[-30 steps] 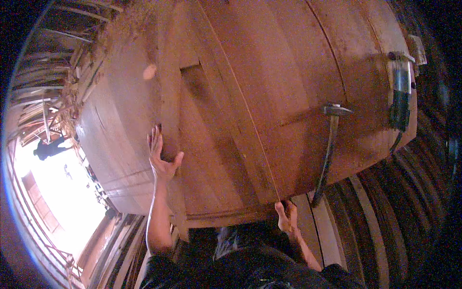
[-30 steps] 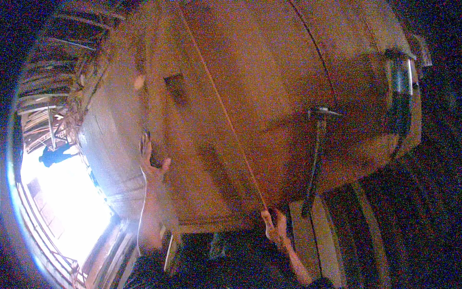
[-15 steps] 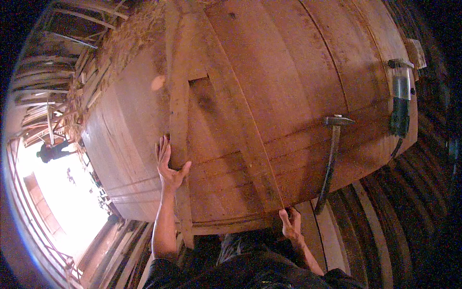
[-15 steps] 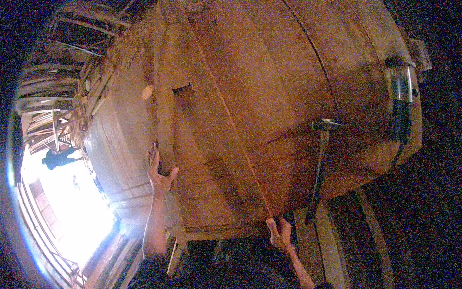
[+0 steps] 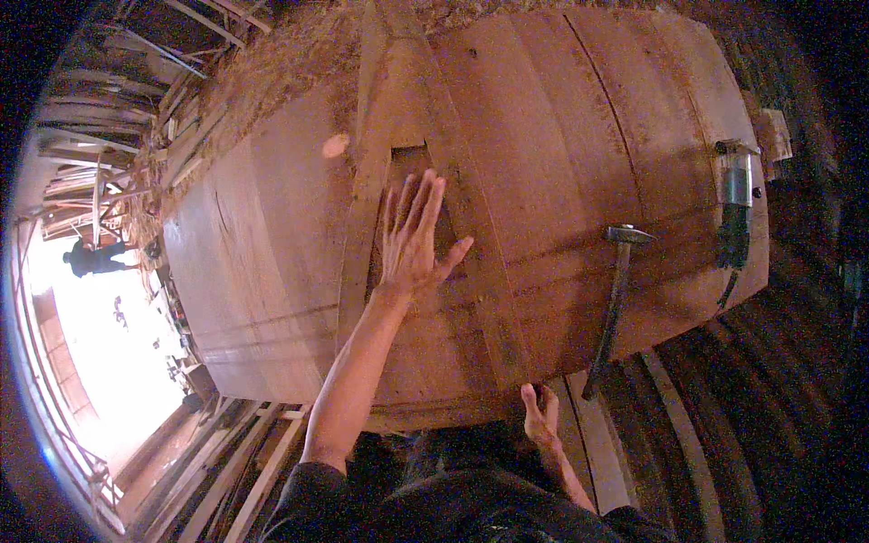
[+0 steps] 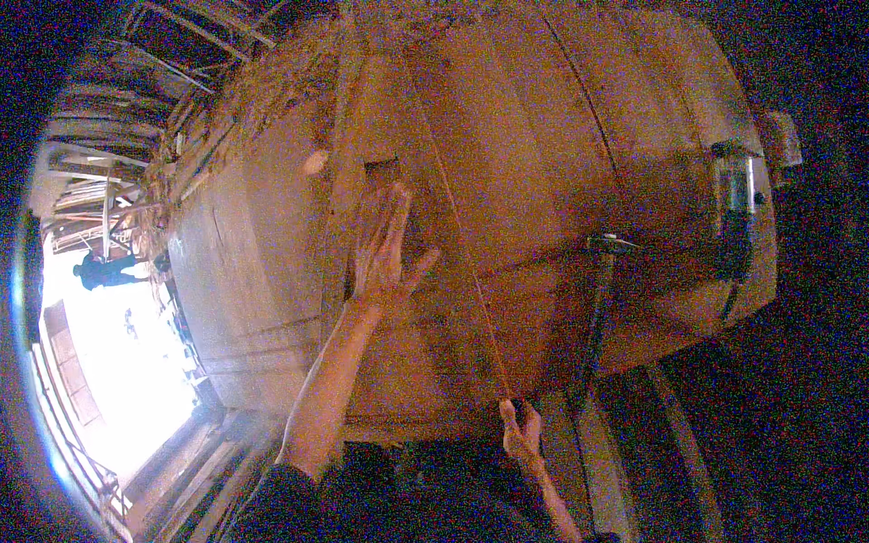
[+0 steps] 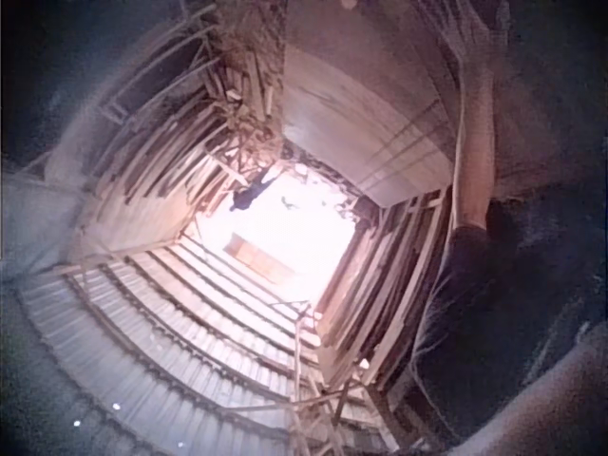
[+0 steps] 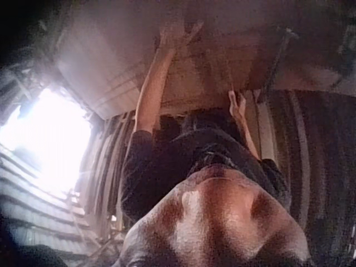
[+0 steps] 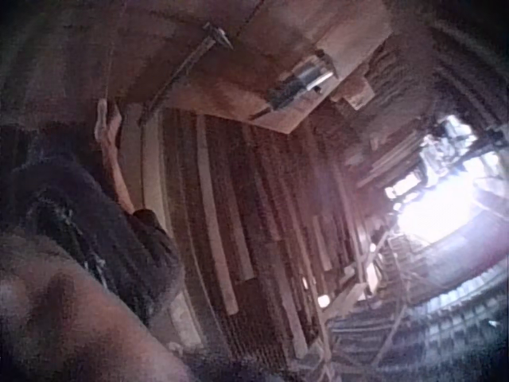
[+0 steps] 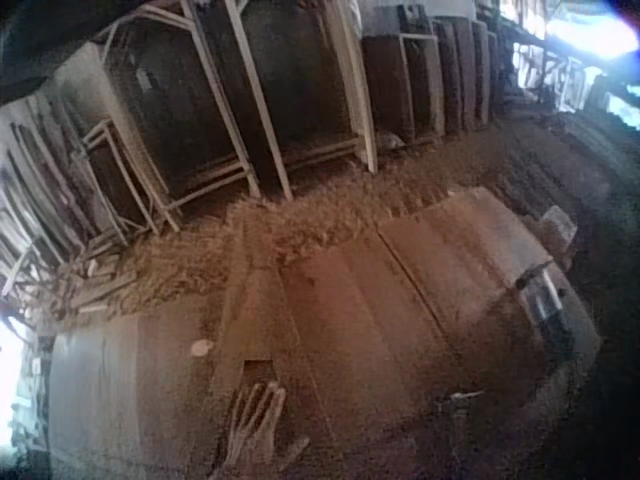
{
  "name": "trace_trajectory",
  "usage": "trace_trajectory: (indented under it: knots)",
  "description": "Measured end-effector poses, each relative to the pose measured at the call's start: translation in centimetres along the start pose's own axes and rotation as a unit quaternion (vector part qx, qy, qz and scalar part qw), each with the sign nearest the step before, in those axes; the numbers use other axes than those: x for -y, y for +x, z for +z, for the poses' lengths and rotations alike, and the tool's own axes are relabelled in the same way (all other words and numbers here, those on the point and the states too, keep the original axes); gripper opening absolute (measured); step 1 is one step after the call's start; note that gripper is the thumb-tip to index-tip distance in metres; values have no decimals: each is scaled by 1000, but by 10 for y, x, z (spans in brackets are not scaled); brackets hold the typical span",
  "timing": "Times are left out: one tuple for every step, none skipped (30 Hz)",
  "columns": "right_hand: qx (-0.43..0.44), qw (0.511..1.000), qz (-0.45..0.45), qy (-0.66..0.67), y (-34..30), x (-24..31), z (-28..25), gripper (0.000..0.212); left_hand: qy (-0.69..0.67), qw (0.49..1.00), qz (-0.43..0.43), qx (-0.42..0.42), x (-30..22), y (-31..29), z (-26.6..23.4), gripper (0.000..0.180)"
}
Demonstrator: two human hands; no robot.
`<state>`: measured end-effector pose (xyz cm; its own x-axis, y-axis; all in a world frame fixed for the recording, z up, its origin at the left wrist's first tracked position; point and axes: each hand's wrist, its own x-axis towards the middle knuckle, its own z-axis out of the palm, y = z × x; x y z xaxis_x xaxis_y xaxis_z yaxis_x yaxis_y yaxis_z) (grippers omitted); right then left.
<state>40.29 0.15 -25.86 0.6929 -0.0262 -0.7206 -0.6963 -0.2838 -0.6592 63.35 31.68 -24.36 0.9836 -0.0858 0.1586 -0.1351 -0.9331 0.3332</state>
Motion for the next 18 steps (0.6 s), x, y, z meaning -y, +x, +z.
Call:
trace_trajectory:
  knots:
    - [3,1000,18,-11,-1,-7,-1,38,5,1000,11,8,3,6,8,86]
    - [-12,1000,-5,6,-3,-5,2,37,23,1000,13,15,9,6,21,84]
    - [-25,999,-23,18,-4,2,5,35,38,999,10,26,7,7,26,82]
    - [-40,998,-41,31,-2,9,5,33,10,999,-10,33,8,11,30,82]
    - [-28,993,-43,-110,-3,14,-7,30,16,999,-8,27,5,11,34,82]
    - [5,968,-49,-245,-1,20,-17,28,34,999,-15,21,8,8,31,82]
    - [-20,964,-54,-259,-4,42,-29,25,51,998,-21,7,12,6,29,82]
    - [-54,960,-62,-267,-10,59,-40,22,41,999,-24,4,11,4,25,82]
    - [-120,991,-60,1,-5,39,-49,22,32,999,-20,-6,9,7,22,82]
    - [-166,981,-97,38,4,24,-64,25,23,999,-18,-16,8,7,22,82]
    - [-210,966,-136,69,13,11,-78,30,29,999,-18,-18,11,8,28,82]
    - [-228,942,-208,-130,28,11,-91,37,38,999,-17,-18,14,8,34,82]
    - [-227,918,-236,-224,37,14,-92,42,50,998,-16,-19,15,6,37,81]
    - [-234,881,-263,-316,44,17,-95,48,48,998,-15,-22,11,7,37,80]
    - [-231,886,-254,-311,43,21,-91,53,27,999,-20,-20,7,6,35,80]
    - [-227,891,-244,-307,42,24,-90,58,7,999,-25,-18,4,6,34,80]
    - [-217,906,-227,-284,40,29,-91,57,-10,999,-37,-16,5,3,31,81]
    - [-211,919,-209,-261,38,32,-92,55,8,999,-31,-25,7,2,33,81]
